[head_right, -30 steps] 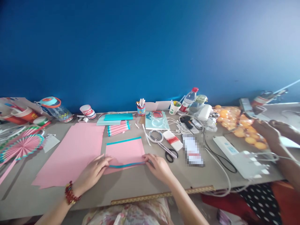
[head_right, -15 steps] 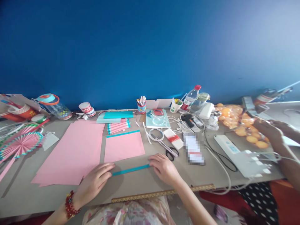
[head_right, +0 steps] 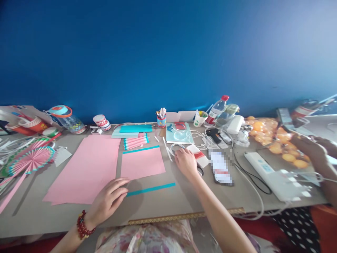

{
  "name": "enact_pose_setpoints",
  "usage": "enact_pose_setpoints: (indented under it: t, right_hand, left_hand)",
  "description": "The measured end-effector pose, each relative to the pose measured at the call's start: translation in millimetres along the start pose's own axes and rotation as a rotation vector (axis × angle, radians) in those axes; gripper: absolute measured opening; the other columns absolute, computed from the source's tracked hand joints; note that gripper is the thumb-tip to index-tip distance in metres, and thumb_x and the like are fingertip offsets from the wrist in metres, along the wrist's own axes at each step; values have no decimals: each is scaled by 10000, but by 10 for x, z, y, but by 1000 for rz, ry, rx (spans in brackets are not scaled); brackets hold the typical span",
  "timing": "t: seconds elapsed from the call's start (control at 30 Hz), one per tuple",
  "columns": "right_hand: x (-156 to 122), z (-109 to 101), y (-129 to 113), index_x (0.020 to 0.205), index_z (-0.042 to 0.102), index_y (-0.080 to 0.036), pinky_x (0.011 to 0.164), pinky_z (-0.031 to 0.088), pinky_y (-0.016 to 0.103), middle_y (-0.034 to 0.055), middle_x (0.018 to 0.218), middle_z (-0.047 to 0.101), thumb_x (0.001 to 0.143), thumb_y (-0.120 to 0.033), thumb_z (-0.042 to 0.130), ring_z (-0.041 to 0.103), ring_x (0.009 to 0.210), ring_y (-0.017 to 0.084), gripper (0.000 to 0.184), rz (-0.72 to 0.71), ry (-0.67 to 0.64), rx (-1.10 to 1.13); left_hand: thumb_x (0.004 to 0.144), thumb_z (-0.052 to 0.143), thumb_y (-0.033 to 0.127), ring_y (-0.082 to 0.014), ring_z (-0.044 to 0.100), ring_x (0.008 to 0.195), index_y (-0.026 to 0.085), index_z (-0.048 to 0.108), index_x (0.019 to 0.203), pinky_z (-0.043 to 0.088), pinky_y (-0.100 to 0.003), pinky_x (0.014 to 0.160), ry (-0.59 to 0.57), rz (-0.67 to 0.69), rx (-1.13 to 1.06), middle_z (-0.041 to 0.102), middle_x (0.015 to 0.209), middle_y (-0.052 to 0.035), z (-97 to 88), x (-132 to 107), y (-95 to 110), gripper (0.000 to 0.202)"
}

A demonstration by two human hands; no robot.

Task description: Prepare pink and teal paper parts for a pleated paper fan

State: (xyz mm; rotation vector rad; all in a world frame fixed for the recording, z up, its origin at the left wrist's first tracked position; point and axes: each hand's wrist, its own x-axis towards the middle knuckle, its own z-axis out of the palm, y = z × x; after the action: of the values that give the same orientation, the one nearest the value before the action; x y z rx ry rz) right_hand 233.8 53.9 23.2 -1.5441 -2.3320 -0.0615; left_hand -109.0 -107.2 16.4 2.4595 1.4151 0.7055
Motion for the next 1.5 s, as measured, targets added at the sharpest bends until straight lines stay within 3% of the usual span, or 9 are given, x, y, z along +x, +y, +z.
enact_pose_setpoints:
  t: [0.23,0.43,0.53,0.67,0.83,1.13,1.33,1.5]
  right_hand:
    - [-45,-376,119,978,606,-216,780,477,346,82,949,706,959,-348,466,650,878,246,194,67,184,208]
    - [-91,-610,165,990,575,-220,677,487,301,59,874,702,960,-403,460,655,765,208,218,206,235,440]
    - [-135,-698,96,972,579,-217,751,490,337,74,892,678,955,-352,469,637,812,225,176,41,267,326]
    - [-268,-790,-190,987,586,-220,836,495,380,76,878,671,947,-247,479,635,855,233,117,-247,214,301]
    - [-436,-814,-584,1044,586,-230,835,508,395,74,906,692,924,-170,504,641,852,226,157,-428,220,355]
    - [-555,-818,-739,1038,560,-220,837,510,403,55,869,679,918,-135,543,626,877,226,148,-477,172,389]
    - [-566,-767,-744,1041,556,-224,828,495,389,53,874,681,923,-133,536,623,905,226,151,-480,153,394]
    - [-575,-767,-801,992,556,-208,742,462,341,48,828,677,931,-143,526,602,776,193,93,-448,134,398]
  left_hand:
    - [961,489,130,-222,561,1238,233,628,1102,505,-375,1017,144,-23,-118,625,1273,-82,-78,168,86,223]
    - [968,488,124,-208,584,1190,236,612,1114,519,-365,981,159,-1,-272,632,1238,-86,-82,380,272,221]
    - [975,485,140,-205,593,1175,241,622,1102,523,-367,977,154,-20,-338,634,1235,-82,-69,457,322,212]
    - [985,504,215,-212,609,1151,246,607,1140,532,-382,966,181,-117,-447,642,1227,-80,-80,591,400,189]
    - [962,569,307,-198,654,1009,228,577,1205,563,-351,880,223,-205,-622,643,1147,-86,-139,843,552,256]
    - [925,599,321,-155,626,856,186,621,919,537,-263,794,194,-302,-827,636,910,-42,-178,992,610,136]
    - [922,581,294,-149,586,807,182,585,838,502,-254,756,166,-290,-844,601,834,-30,-202,954,616,140]
    - [939,547,277,-147,541,792,185,548,823,460,-254,744,176,-272,-834,552,815,-22,-198,861,643,148]
